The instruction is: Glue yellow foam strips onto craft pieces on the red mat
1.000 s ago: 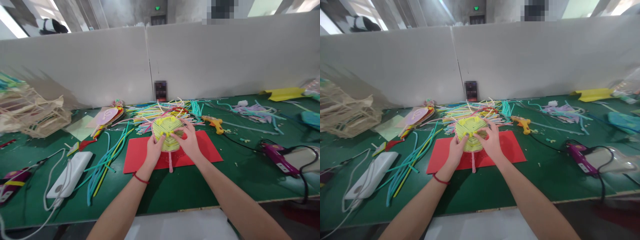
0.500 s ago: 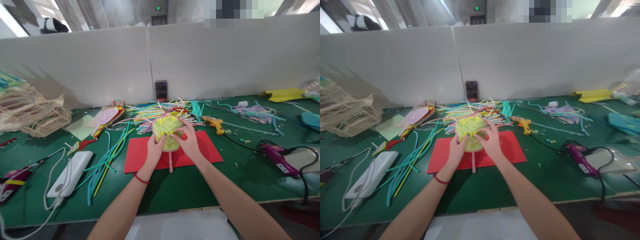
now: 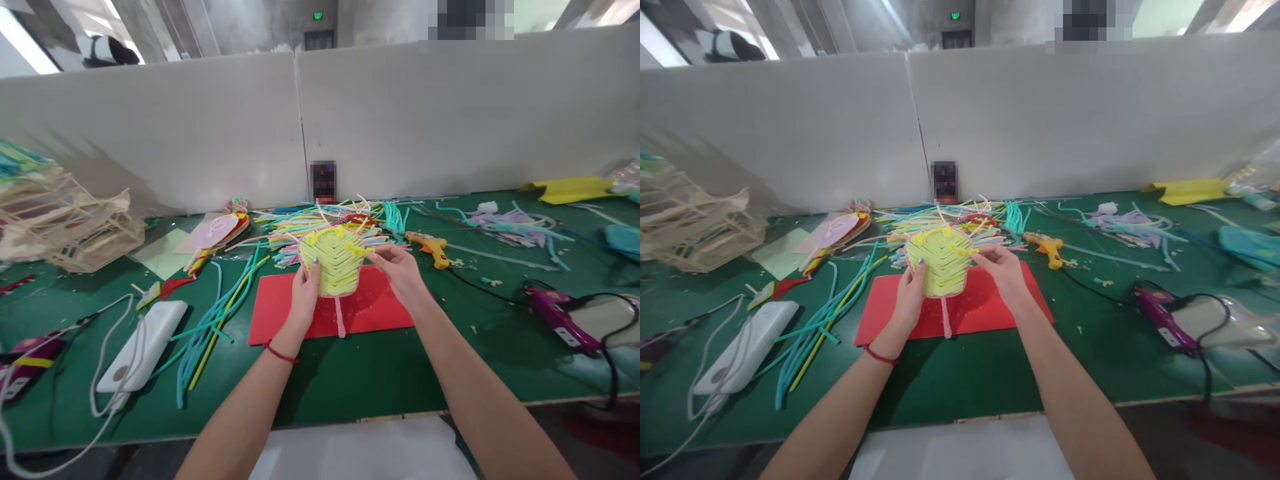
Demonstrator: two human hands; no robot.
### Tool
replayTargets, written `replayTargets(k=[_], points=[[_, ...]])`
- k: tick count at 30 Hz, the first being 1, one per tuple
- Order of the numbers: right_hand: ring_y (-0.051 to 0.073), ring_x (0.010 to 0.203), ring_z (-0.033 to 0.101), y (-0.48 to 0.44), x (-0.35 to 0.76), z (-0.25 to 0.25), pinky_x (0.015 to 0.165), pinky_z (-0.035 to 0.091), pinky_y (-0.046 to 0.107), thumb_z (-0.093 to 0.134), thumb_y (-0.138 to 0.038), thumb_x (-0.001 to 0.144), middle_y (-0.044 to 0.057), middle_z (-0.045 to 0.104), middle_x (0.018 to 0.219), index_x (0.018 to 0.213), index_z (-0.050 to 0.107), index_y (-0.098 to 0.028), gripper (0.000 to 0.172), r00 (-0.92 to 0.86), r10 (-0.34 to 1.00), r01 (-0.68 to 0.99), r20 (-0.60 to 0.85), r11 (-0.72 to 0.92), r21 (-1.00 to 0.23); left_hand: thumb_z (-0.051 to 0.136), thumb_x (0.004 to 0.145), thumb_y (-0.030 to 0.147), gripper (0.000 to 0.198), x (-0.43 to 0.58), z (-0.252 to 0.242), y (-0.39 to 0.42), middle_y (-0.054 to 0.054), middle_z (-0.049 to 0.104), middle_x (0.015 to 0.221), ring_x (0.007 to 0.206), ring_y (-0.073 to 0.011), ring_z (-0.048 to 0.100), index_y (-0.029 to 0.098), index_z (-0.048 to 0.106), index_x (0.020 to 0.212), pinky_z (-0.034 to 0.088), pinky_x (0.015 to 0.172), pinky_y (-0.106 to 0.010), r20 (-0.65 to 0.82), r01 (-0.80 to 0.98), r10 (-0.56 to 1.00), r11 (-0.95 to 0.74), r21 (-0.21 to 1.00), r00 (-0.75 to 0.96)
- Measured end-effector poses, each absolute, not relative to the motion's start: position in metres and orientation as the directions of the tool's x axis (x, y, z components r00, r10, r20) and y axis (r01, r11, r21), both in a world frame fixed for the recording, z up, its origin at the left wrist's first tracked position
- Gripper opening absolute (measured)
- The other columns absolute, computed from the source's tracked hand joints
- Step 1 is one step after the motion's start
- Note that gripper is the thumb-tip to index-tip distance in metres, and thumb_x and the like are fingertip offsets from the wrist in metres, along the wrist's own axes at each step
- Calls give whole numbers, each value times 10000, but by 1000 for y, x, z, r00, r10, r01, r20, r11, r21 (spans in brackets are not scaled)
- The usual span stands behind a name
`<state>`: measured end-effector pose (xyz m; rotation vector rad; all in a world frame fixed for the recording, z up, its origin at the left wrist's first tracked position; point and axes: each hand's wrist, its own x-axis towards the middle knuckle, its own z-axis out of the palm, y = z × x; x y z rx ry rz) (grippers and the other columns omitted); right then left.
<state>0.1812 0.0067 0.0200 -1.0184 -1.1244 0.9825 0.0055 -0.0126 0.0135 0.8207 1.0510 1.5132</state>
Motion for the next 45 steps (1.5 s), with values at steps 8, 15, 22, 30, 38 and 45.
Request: replayTargets(k=[8, 15, 22, 30, 38, 45], points=[[200, 755, 631, 0, 178, 22, 715, 490, 357, 703, -397, 681, 32, 717, 800, 766, 715, -217, 200, 46, 951, 274, 304, 281, -920, 749, 646, 395, 490, 7, 14, -13, -127, 676, 1122, 1049, -287, 625, 134, 638, 1046, 510, 891, -402, -22, -324, 989, -27, 946, -146], [152, 650, 555, -4, 172, 21, 612, 464, 300, 655, -394, 746, 39, 702, 848, 831, 708, -216, 203, 73, 910, 358, 408, 358, -862, 798, 574, 289, 510, 8, 18, -13, -106, 695, 1085, 1045, -291, 630, 153, 653, 1044, 505, 916, -411, 19, -252, 997, -37, 967, -73], [145, 672, 533, -3, 169, 19, 624, 471, 297, 640, -368, 764, 42, 645, 888, 902, 662, -225, 200, 85, 839, 444, 538, 451, -774, 793, 578, 264, 513, 7, 17, -13, -108, 689, 1100, 1055, -295, 625, 157, 648, 1058, 494, 931, -426, 43, -218, 994, -65, 974, -104], [210, 941, 624, 13, 169, 7, 807, 514, 370, 729, -430, 633, 74, 670, 1064, 1005, 625, -216, 442, 88, 973, -65, 212, 218, -974, 802, 569, 260, 542, 7, 13, -13, -111, 680, 1119, 1090, -297, 605, 154, 637, 1074, 492, 936, -421, 1, -203, 989, -31, 979, -145], [229, 911, 657, 5, 163, 11, 835, 526, 402, 776, -402, 580, 46, 722, 927, 884, 638, -197, 391, 9, 995, -144, 95, 96, -985, 713, 668, 421, 443, 7, 9, -11, -133, 676, 1119, 1053, -297, 626, 140, 666, 1007, 496, 922, -432, -82, -321, 994, 53, 946, -76], [221, 939, 656, 9, 167, 3, 864, 520, 393, 759, -354, 621, 65, 709, 1005, 941, 616, -181, 391, -19, 999, -136, 26, 23, -990, 660, 714, 419, 432, 2, 8, -8, -124, 654, 1153, 1080, -276, 603, 147, 626, 1049, 496, 901, -379, -3, -152, 990, -18, 988, -138]])
